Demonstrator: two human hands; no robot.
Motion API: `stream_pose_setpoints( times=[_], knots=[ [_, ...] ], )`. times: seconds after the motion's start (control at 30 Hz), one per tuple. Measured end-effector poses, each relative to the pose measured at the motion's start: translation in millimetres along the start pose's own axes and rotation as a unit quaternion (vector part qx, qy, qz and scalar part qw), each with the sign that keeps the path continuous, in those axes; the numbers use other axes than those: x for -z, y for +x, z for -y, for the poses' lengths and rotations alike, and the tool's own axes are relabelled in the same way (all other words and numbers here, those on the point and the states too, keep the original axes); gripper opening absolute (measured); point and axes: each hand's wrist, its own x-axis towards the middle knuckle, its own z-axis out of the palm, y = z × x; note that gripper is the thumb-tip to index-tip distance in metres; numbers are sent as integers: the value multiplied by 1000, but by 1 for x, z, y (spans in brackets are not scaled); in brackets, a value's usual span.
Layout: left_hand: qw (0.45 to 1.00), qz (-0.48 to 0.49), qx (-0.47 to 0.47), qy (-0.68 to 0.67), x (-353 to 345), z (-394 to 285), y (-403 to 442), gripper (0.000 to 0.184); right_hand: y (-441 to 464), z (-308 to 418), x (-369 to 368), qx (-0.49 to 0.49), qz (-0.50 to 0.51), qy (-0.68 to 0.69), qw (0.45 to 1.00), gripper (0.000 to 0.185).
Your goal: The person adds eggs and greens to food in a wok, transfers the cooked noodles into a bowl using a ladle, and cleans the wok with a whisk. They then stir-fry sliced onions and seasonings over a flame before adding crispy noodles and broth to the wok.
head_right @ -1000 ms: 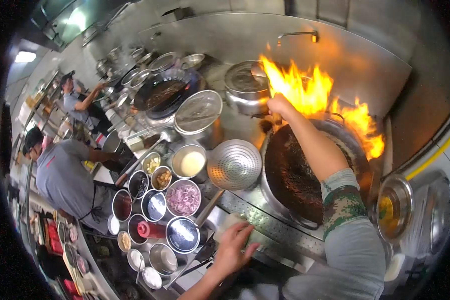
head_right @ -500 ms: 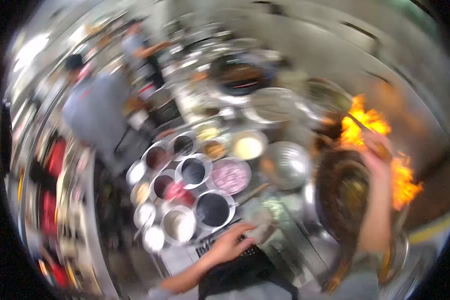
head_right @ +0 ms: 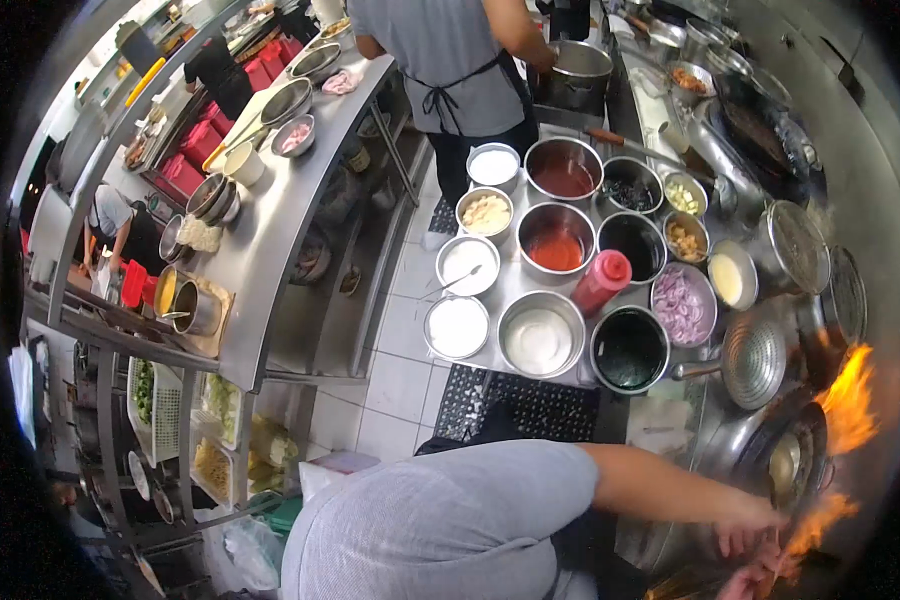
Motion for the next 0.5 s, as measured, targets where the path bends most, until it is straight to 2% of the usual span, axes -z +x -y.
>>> stream_pose_setpoints(
  times=[0.03,0.17,0.2,0.23,0.33,0.4,0.47,0.5],
  knots=[
    [999,46,3,-4,6,2,15,87,-5,-9,-1,-7,-3,-3,1000,20],
    [993,-19,56,-98,11,-20,36,95,-24,-26,-1,-1,-14,-2,1000,23],
    [994,-58,42,-86,17,-25,34,93,-27,-29,1,3,-15,0,1000,24],
    [991,-63,69,-93,40,-23,66,84,-32,-29,0,7,-16,3,1000,25],
    [993,-83,87,-22,77,-52,25,68,-49,-34,21,17,-33,19,999,28],
    [963,-27,143,228,86,-77,5,19,-60,-37,31,26,-41,32,998,30],
    [857,-54,222,461,95,-96,17,20,-69,-39,44,35,-48,48,997,32],
    [775,-80,230,583,81,-112,6,22,-73,-40,49,39,-52,54,996,33]
  ],
)
